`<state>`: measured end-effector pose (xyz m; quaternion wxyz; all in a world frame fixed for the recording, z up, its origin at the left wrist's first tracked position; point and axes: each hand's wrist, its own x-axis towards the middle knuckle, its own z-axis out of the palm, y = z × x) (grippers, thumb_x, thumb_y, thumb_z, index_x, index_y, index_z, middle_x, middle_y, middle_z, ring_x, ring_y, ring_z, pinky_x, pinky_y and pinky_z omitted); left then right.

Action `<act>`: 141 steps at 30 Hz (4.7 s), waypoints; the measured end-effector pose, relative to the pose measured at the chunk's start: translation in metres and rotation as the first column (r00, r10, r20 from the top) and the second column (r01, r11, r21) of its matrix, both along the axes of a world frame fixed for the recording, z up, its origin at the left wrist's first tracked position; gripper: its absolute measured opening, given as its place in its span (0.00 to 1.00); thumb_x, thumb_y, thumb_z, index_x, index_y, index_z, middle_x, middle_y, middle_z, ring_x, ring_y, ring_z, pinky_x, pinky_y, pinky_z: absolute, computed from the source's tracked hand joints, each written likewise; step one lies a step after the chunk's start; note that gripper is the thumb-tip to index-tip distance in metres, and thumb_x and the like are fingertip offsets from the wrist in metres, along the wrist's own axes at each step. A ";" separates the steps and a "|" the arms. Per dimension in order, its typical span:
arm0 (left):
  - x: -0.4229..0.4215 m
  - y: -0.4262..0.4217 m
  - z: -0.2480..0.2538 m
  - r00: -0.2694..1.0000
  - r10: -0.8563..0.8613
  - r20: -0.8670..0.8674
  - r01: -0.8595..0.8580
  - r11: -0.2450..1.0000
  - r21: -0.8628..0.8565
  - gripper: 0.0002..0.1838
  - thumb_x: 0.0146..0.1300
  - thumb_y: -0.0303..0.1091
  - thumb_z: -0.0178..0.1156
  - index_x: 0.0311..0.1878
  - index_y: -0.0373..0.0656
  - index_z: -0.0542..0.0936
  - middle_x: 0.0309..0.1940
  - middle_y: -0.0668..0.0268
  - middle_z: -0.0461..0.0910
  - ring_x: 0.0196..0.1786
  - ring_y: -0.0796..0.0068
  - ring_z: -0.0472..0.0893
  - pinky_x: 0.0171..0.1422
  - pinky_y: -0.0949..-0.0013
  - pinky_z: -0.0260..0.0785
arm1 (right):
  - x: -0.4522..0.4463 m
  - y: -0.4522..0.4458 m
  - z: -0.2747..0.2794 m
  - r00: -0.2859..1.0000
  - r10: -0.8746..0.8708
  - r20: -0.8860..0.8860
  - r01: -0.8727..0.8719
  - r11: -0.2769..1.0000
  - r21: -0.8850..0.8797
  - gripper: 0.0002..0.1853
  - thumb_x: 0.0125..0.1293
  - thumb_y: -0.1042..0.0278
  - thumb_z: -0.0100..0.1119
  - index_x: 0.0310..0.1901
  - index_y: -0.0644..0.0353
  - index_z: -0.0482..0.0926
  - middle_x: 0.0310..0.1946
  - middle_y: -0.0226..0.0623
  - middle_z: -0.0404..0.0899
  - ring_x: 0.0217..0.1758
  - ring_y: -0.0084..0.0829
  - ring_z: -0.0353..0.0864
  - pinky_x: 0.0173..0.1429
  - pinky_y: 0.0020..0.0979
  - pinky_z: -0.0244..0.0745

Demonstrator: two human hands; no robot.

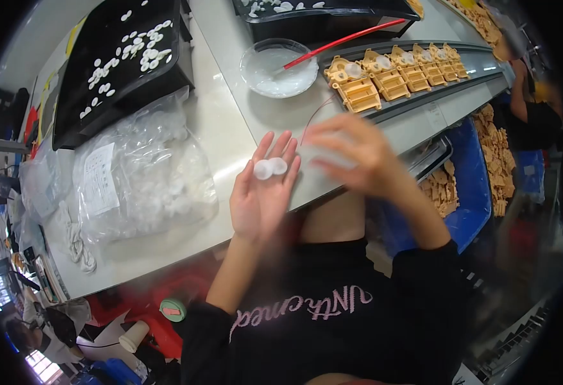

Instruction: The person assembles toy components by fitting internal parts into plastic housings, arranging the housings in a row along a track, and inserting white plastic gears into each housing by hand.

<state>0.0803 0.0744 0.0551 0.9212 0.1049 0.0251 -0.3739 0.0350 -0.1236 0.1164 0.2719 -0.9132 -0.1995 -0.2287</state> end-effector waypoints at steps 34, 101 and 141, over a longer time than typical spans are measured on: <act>0.053 0.058 0.019 0.212 -0.731 0.648 -0.971 -0.234 0.053 0.20 0.61 0.19 0.53 0.55 0.43 0.80 0.64 0.58 0.71 0.73 0.52 0.61 0.75 0.52 0.53 | -0.036 -0.109 0.009 0.635 -0.714 0.294 0.683 0.697 0.217 0.06 0.57 0.81 0.66 0.36 0.64 0.81 0.36 0.37 0.83 0.31 0.27 0.81 0.37 0.25 0.76; 0.025 0.006 0.017 0.130 -0.518 0.845 -0.915 0.266 0.304 0.14 0.54 0.17 0.50 0.41 0.36 0.82 0.50 0.55 0.79 0.60 0.54 0.74 0.63 0.58 0.67 | 0.029 -0.346 0.033 0.672 -0.698 0.248 0.724 0.689 -0.022 0.10 0.68 0.68 0.57 0.48 0.59 0.80 0.43 0.37 0.84 0.46 0.32 0.85 0.51 0.32 0.78; 0.024 0.025 0.011 -0.041 -0.367 0.929 -0.770 0.604 0.204 0.17 0.50 0.23 0.61 0.47 0.37 0.79 0.56 0.59 0.75 0.65 0.56 0.70 0.62 0.58 0.67 | 0.304 -0.070 0.046 0.212 -0.433 -0.876 -0.006 0.896 -0.445 0.36 0.57 0.65 0.60 0.67 0.58 0.59 0.49 0.43 0.76 0.44 0.33 0.81 0.41 0.39 0.83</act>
